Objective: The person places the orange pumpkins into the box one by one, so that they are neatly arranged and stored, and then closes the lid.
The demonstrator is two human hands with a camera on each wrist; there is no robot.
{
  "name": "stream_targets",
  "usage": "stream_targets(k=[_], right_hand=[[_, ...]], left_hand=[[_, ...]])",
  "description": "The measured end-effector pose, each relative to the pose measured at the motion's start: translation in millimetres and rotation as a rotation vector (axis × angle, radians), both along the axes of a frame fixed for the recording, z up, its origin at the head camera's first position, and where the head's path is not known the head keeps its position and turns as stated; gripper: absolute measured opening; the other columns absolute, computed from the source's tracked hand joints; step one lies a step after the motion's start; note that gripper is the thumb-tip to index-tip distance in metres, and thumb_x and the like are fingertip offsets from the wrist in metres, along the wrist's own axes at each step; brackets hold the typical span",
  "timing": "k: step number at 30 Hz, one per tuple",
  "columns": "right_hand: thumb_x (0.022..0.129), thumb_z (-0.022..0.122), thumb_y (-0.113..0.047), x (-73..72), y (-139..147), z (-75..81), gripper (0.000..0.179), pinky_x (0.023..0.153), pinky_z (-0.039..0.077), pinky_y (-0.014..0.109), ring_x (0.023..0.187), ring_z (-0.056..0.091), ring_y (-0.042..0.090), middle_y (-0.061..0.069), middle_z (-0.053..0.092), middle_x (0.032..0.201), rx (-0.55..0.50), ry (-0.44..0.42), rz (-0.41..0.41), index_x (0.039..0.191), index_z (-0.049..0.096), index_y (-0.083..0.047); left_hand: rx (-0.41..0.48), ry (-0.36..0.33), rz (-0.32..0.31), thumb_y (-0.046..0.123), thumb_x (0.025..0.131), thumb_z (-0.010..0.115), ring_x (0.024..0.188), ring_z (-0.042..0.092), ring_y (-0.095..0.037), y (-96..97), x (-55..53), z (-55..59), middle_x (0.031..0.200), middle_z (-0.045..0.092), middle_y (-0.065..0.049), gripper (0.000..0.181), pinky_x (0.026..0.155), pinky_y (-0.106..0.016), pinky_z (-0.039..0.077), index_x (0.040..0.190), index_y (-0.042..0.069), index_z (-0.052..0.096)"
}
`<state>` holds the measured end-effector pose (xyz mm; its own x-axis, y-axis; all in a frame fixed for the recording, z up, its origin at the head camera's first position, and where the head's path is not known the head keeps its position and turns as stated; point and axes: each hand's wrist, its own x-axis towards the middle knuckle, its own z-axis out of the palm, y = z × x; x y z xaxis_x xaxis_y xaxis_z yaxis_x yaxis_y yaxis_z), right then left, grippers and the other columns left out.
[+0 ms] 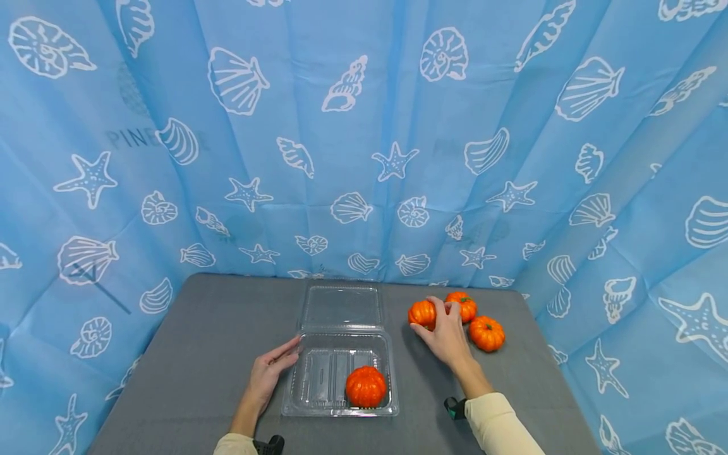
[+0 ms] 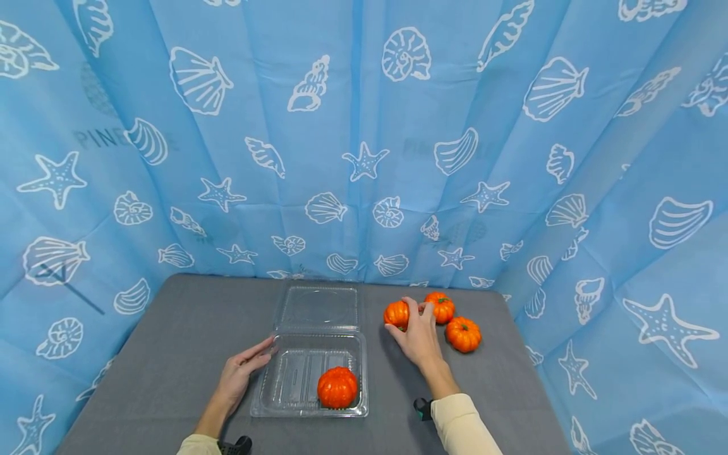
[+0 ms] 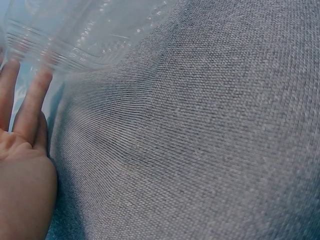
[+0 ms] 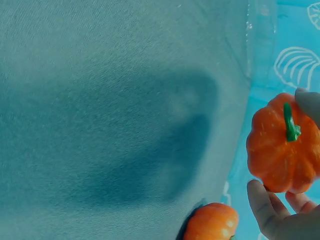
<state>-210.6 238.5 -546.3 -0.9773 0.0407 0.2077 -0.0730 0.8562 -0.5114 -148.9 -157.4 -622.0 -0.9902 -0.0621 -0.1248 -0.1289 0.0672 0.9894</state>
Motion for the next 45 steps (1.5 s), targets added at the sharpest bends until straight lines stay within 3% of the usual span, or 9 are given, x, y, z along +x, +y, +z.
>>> stream_targets(k=[5,15,26,39,45], right_hand=[[0.083,0.085,-0.042,2.7,-6,4.0,0.073,0.088,0.054,0.056,0.104,0.06,0.042,0.022,0.049,0.126,-0.011,0.043,0.011,0.138,0.051,-0.008],[0.089,0.077,-0.044,17.7,-16,16.2,0.071,0.081,0.059,0.054,0.092,0.067,0.04,0.017,0.047,0.129,-0.037,-0.017,0.035,0.141,0.043,-0.009],[0.086,0.082,-0.041,23.5,-32,27.1,0.063,0.079,0.052,0.042,0.099,0.055,0.03,0.013,0.063,0.124,0.015,0.134,0.176,0.133,0.055,-0.007],[0.085,0.082,-0.04,30.7,-50,32.1,0.062,0.079,0.054,0.038,0.101,0.056,0.026,0.011,0.064,0.122,-0.004,0.142,0.229,0.131,0.056,-0.008],[0.085,0.083,-0.035,34.0,-58,29.6,0.06,0.084,0.059,0.04,0.102,0.061,0.023,0.011,0.06,0.124,-0.049,0.122,0.295,0.131,0.054,-0.008]], left_hand=[[0.033,-0.025,0.017,0.016,0.094,0.073,0.125,0.067,-0.017,1.0,-1.0,-0.3,0.14,0.066,-0.004,0.041,0.094,-0.008,0.048,0.135,0.013,0.068],[0.057,-0.032,0.013,0.015,0.093,0.073,0.121,0.069,-0.012,1.7,-2.9,-0.8,0.139,0.067,-0.006,0.042,0.093,-0.009,0.049,0.135,0.012,0.068],[0.056,-0.013,0.007,0.014,0.094,0.072,0.118,0.069,-0.006,-0.4,-2.4,-2.2,0.14,0.066,-0.007,0.042,0.094,-0.009,0.049,0.135,0.01,0.067],[0.044,0.002,0.003,0.014,0.094,0.072,0.119,0.069,-0.007,0.4,-2.4,-1.9,0.14,0.066,-0.007,0.041,0.094,-0.009,0.049,0.135,0.01,0.067],[0.035,0.026,0.02,0.013,0.093,0.073,0.115,0.07,-0.005,1.8,-3.3,-3.5,0.138,0.066,-0.009,0.041,0.092,-0.008,0.049,0.134,0.007,0.068]])
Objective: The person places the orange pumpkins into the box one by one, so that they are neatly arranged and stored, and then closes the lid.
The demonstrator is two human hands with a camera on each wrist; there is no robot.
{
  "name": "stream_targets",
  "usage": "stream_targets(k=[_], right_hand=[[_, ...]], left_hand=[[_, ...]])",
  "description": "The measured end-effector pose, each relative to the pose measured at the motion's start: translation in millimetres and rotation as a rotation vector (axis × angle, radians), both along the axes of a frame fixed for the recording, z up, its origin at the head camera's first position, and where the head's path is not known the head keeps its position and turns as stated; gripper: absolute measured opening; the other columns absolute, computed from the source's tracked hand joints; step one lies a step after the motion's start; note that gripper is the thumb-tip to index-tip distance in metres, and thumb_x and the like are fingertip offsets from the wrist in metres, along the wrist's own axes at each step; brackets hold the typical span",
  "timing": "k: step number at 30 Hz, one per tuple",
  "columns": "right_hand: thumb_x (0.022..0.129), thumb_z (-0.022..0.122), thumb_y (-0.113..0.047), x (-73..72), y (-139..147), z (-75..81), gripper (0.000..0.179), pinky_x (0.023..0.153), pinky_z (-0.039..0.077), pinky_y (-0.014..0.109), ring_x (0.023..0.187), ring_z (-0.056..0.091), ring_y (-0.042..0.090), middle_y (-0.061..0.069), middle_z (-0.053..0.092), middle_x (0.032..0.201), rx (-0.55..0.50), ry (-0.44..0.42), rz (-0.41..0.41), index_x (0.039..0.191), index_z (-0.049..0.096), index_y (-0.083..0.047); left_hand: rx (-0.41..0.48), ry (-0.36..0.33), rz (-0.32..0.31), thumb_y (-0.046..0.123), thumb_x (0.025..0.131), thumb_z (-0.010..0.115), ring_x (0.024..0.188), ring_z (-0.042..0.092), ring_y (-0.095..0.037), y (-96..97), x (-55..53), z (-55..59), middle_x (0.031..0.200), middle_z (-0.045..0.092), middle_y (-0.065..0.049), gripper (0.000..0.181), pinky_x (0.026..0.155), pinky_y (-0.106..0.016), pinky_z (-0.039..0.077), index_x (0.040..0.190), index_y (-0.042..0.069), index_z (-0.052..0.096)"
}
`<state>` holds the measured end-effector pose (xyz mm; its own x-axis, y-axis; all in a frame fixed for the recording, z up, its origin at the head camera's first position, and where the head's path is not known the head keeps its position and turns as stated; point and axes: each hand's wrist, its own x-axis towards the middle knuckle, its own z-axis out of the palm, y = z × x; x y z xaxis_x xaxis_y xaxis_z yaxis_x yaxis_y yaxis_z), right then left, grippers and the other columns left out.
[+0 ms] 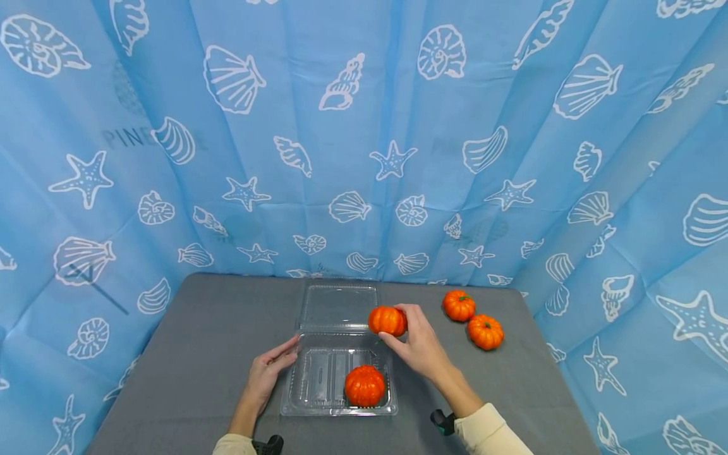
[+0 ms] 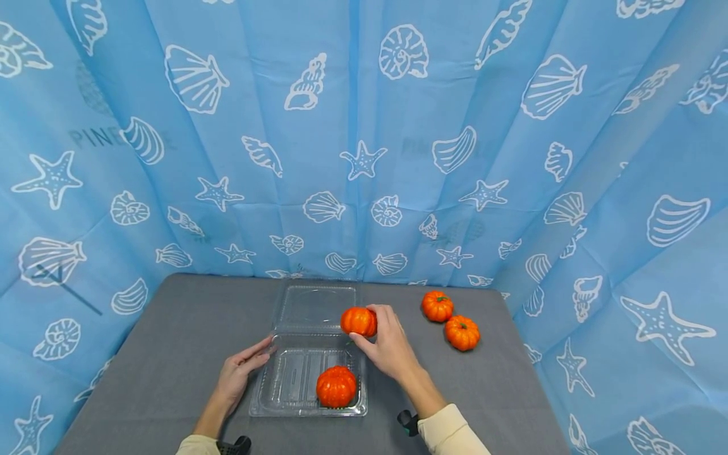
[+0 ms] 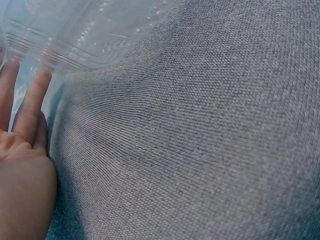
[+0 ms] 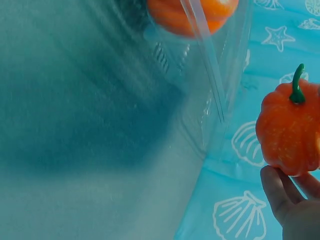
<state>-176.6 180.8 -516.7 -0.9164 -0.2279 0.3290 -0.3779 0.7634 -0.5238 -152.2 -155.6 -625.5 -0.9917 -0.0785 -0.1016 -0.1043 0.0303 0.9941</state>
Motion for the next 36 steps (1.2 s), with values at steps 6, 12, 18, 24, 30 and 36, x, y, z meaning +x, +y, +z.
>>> stream_targets(k=[6,12,18,24,30,36], right_hand=[[0.086,0.083,-0.035,4.2,-7,-5.3,0.065,0.086,0.06,0.038,0.102,0.064,0.019,0.007,0.059,0.125,-0.019,-0.01,0.063,0.139,0.054,-0.01],[0.086,0.082,-0.037,6.7,-11,-12.4,0.063,0.088,0.06,0.038,0.107,0.065,0.018,0.004,0.061,0.128,0.006,0.017,0.119,0.14,0.056,-0.015],[0.086,0.081,-0.041,9.4,-15,-19.7,0.064,0.093,0.058,0.041,0.112,0.063,0.02,0.004,0.065,0.129,0.016,-0.028,0.131,0.139,0.058,-0.014],[0.087,0.081,-0.041,13.6,-17,-28.4,0.062,0.093,0.059,0.038,0.11,0.064,0.016,0.003,0.064,0.128,0.031,-0.075,0.137,0.138,0.057,-0.016],[0.086,0.082,-0.04,17.1,-16,-34.8,0.06,0.093,0.059,0.038,0.108,0.064,0.015,0.001,0.062,0.126,0.037,-0.088,0.141,0.137,0.058,-0.017],[0.086,0.082,-0.04,17.6,-18,-37.2,0.061,0.092,0.056,0.039,0.109,0.059,0.018,0.001,0.063,0.124,0.05,-0.06,0.135,0.136,0.06,-0.015]], left_hand=[[-0.004,-0.018,-0.002,0.013,0.094,0.072,0.115,0.07,-0.003,0.2,-0.1,0.4,0.138,0.067,-0.006,0.04,0.092,-0.008,0.049,0.134,0.01,0.068],[-0.029,-0.018,-0.015,0.017,0.095,0.071,0.118,0.069,-0.005,0.4,0.7,0.7,0.141,0.066,-0.006,0.041,0.094,-0.007,0.047,0.136,0.013,0.067],[-0.023,-0.02,-0.018,0.017,0.095,0.072,0.121,0.068,-0.009,0.2,1.4,1.6,0.141,0.066,-0.005,0.041,0.094,-0.006,0.046,0.136,0.013,0.067],[0.003,-0.041,-0.015,0.016,0.094,0.072,0.124,0.067,-0.013,0.3,1.7,3.6,0.142,0.065,-0.004,0.042,0.094,-0.008,0.048,0.136,0.012,0.067],[0.003,-0.053,-0.002,0.015,0.094,0.072,0.122,0.069,-0.012,1.5,0.0,2.4,0.142,0.064,-0.006,0.042,0.092,-0.008,0.049,0.136,0.011,0.067],[-0.016,-0.022,-0.003,0.015,0.095,0.071,0.12,0.069,-0.01,1.4,0.3,0.4,0.142,0.064,-0.008,0.042,0.092,-0.009,0.05,0.136,0.01,0.066]])
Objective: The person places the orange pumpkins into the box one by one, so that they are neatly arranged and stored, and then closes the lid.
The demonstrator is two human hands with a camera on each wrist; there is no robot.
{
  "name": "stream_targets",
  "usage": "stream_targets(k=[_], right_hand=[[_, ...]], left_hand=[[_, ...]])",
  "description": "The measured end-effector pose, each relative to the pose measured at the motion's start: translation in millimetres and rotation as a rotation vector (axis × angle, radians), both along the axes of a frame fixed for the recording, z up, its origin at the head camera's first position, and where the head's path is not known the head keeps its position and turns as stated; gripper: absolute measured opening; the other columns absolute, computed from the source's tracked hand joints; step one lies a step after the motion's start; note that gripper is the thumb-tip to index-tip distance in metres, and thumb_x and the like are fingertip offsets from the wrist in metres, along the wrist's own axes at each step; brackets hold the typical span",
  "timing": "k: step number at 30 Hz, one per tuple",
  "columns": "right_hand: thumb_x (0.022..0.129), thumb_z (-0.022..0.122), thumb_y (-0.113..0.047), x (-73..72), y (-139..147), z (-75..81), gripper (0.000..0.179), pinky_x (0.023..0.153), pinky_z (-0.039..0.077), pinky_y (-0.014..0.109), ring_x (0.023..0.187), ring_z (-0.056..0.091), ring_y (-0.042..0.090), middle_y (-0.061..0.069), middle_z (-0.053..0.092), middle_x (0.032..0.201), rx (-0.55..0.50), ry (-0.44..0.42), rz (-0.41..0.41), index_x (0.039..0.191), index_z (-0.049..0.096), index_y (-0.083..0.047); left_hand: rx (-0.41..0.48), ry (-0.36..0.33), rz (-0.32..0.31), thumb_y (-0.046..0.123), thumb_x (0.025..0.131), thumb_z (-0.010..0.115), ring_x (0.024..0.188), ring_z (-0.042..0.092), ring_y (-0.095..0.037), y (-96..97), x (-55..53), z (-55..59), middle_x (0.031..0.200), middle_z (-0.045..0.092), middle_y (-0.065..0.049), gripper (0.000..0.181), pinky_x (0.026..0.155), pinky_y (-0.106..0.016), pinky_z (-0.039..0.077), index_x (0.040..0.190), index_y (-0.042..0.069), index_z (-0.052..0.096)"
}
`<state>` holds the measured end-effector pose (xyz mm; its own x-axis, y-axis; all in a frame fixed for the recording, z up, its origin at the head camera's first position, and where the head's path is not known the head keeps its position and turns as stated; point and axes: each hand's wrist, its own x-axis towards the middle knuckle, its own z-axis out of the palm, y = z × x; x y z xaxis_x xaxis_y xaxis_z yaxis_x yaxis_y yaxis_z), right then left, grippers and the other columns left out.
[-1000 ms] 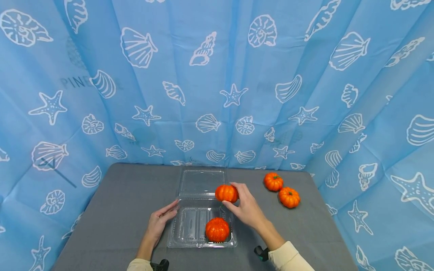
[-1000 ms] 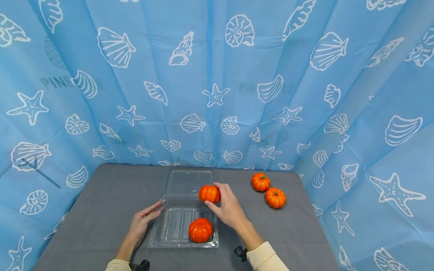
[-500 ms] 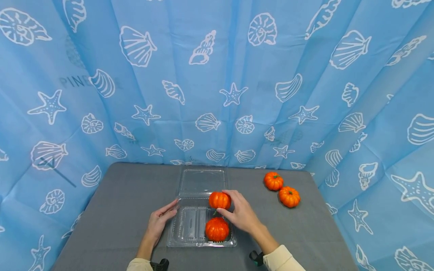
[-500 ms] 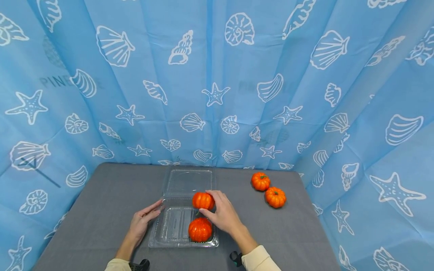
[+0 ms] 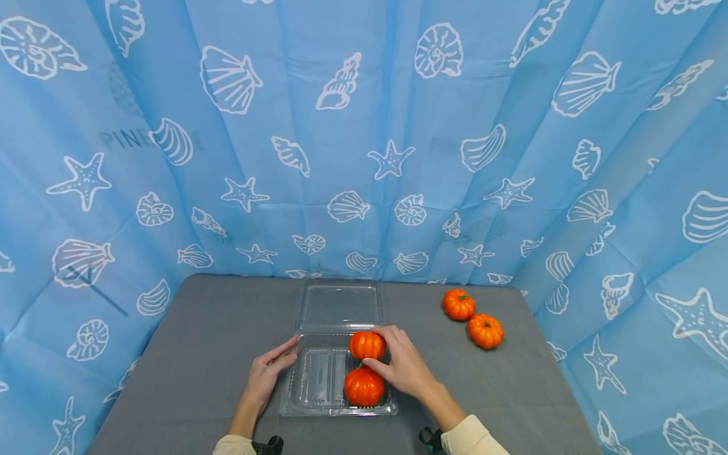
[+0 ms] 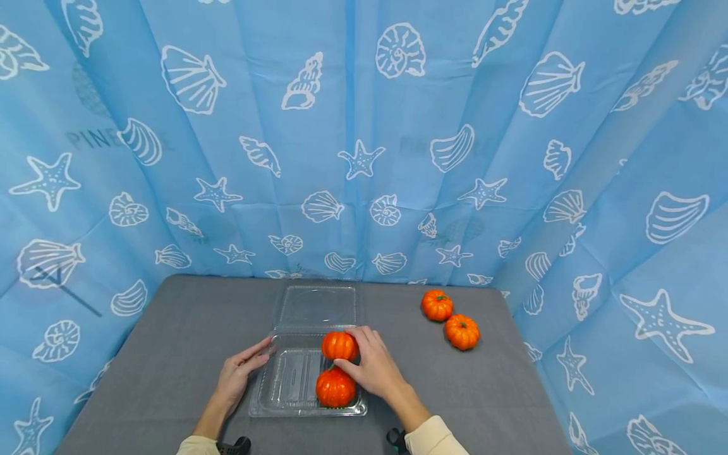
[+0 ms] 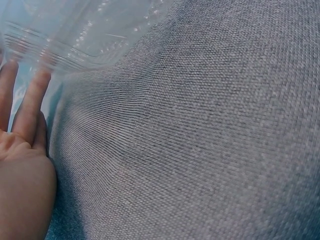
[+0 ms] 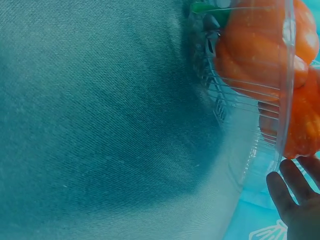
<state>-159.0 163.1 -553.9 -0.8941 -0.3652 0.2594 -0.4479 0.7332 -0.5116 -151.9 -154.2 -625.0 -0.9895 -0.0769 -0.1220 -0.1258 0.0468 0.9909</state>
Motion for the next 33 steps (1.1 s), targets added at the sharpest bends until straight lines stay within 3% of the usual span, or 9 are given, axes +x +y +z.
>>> stream_targets(k=[10,16,24,33], right_hand=[[0.085,0.082,-0.038,-0.5,-3.8,-2.4,0.059,0.088,0.055,0.038,0.105,0.057,0.018,0.002,0.064,0.121,0.053,0.071,0.023,0.136,0.062,-0.014],[0.087,0.081,-0.037,-2.3,-4.5,-1.3,0.053,0.083,0.053,0.035,0.101,0.053,0.015,0.001,0.064,0.119,0.061,0.038,0.03,0.134,0.063,-0.019],[0.09,0.078,-0.035,-6.8,-3.2,-1.4,0.054,0.094,0.056,0.042,0.112,0.054,0.022,0.006,0.061,0.129,0.09,-0.032,0.024,0.136,0.063,-0.01],[0.093,0.075,-0.034,-4.1,-3.4,-0.6,0.059,0.096,0.056,0.043,0.115,0.053,0.023,0.007,0.059,0.134,0.129,-0.068,0.035,0.144,0.057,-0.01]], left_hand=[[-0.016,-0.014,0.01,0.017,0.095,0.072,0.119,0.07,-0.01,1.1,1.7,1.3,0.142,0.065,-0.006,0.043,0.092,-0.01,0.05,0.137,0.011,0.066],[-0.002,-0.032,0.003,0.018,0.094,0.072,0.119,0.069,-0.007,0.7,0.5,1.6,0.141,0.065,-0.003,0.042,0.094,-0.01,0.049,0.136,0.015,0.067],[-0.033,0.027,0.009,0.017,0.095,0.072,0.116,0.071,-0.009,1.1,0.3,1.5,0.14,0.065,-0.009,0.042,0.09,-0.008,0.049,0.136,0.009,0.066],[-0.026,-0.039,0.01,0.02,0.095,0.072,0.119,0.069,-0.007,0.7,1.1,1.3,0.142,0.065,-0.001,0.042,0.094,-0.01,0.05,0.137,0.017,0.067]])
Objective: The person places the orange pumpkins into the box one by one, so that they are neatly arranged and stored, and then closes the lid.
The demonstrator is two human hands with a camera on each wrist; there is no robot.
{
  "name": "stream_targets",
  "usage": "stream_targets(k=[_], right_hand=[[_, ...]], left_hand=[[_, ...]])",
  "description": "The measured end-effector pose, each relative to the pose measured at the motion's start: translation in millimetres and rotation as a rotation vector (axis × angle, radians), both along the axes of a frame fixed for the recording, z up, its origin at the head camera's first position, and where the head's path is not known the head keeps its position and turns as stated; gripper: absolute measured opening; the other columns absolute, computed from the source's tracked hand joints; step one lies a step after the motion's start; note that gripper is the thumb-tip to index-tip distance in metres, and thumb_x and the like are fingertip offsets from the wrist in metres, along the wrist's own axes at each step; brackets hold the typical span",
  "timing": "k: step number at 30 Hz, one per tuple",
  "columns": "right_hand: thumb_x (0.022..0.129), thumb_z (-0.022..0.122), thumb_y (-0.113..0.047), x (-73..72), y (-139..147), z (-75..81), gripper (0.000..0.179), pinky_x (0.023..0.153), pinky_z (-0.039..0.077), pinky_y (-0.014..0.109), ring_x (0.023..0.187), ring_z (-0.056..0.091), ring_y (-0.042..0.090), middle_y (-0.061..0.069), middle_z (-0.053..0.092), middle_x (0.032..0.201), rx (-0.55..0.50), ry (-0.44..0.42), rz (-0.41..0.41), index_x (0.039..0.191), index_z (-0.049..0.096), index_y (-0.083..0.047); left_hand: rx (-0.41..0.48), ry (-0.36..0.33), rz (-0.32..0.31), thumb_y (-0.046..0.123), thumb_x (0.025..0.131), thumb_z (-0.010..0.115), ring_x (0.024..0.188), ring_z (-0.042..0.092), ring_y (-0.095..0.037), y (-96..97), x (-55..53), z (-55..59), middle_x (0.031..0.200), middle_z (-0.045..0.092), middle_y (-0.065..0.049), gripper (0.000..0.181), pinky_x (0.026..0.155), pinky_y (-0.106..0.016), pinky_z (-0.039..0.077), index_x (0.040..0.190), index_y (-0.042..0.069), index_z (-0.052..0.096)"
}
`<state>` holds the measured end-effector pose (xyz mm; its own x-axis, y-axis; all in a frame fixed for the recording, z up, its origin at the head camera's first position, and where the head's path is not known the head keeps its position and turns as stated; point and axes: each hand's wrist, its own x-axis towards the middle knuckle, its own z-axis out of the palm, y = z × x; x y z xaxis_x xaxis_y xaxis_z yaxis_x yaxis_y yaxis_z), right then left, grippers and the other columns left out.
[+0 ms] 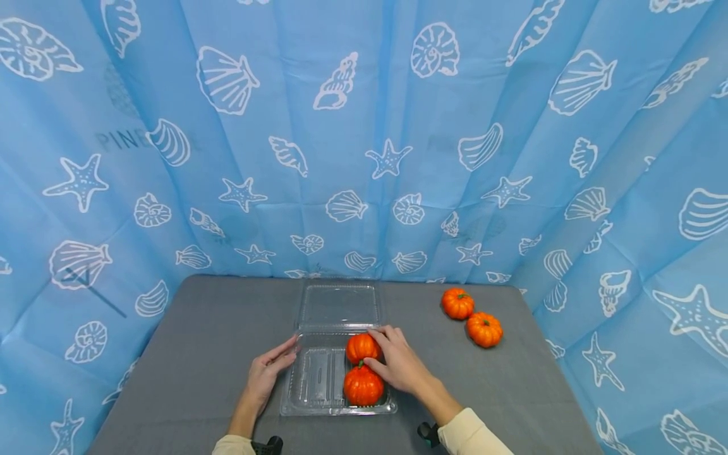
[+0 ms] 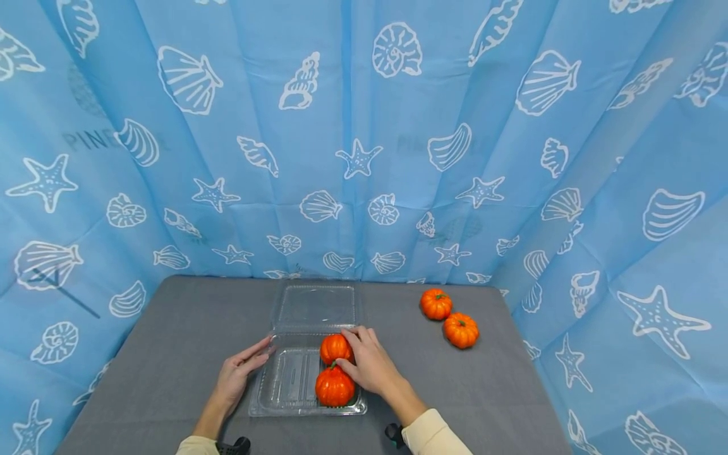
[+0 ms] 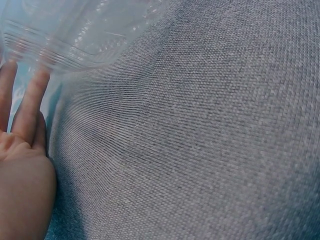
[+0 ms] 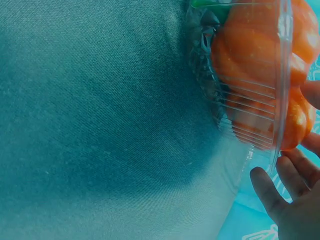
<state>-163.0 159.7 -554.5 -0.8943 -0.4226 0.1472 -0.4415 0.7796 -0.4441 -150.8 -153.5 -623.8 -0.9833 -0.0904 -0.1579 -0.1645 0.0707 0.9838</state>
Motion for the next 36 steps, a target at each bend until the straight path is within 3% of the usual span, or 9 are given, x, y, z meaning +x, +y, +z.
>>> stream_targets(k=[7,12,17,27,36], right_hand=[[0.095,0.072,-0.038,3.4,3,3.3,0.059,0.1,0.053,0.047,0.117,0.053,0.026,0.01,0.057,0.135,-0.006,0.016,-0.027,0.145,0.055,-0.013],[0.098,0.063,-0.048,5.4,6,3.9,0.07,0.106,0.045,0.057,0.125,0.049,0.036,0.018,0.049,0.144,-0.002,-0.014,-0.107,0.154,0.043,-0.011],[0.099,0.057,-0.055,4.8,12,-2.2,0.072,0.108,0.043,0.061,0.132,0.045,0.042,0.022,0.043,0.151,0.042,0.037,-0.156,0.155,0.041,-0.012],[0.094,0.057,-0.065,-3.6,33,-17.0,0.08,0.113,0.032,0.071,0.142,0.037,0.051,0.024,0.037,0.158,0.12,0.153,-0.17,0.155,0.04,-0.016],[0.092,0.052,-0.073,-12.0,54,-27.9,0.089,0.121,0.015,0.073,0.154,0.02,0.05,0.02,0.025,0.168,0.187,0.114,-0.239,0.161,0.033,-0.02]], left_hand=[[-0.003,0.009,-0.008,0.019,0.096,0.071,0.122,0.069,-0.013,-0.5,1.0,-1.9,0.143,0.064,-0.004,0.043,0.094,-0.01,0.05,0.138,0.015,0.066],[-0.006,0.02,-0.001,0.02,0.095,0.073,0.117,0.07,-0.007,-1.8,1.6,-3.2,0.141,0.065,-0.006,0.043,0.092,-0.008,0.049,0.137,0.014,0.066],[0.001,0.023,0.007,0.02,0.094,0.073,0.115,0.071,-0.005,-1.8,3.0,-1.0,0.14,0.066,-0.007,0.044,0.091,-0.008,0.049,0.137,0.012,0.066],[0.042,0.018,-0.004,0.018,0.094,0.072,0.118,0.069,-0.007,-1.3,3.2,0.3,0.142,0.064,-0.007,0.044,0.094,-0.008,0.048,0.137,0.011,0.066],[0.024,0.02,0.008,0.018,0.094,0.073,0.114,0.07,-0.001,0.0,0.5,-2.1,0.14,0.066,-0.004,0.042,0.093,-0.009,0.049,0.135,0.013,0.068]])
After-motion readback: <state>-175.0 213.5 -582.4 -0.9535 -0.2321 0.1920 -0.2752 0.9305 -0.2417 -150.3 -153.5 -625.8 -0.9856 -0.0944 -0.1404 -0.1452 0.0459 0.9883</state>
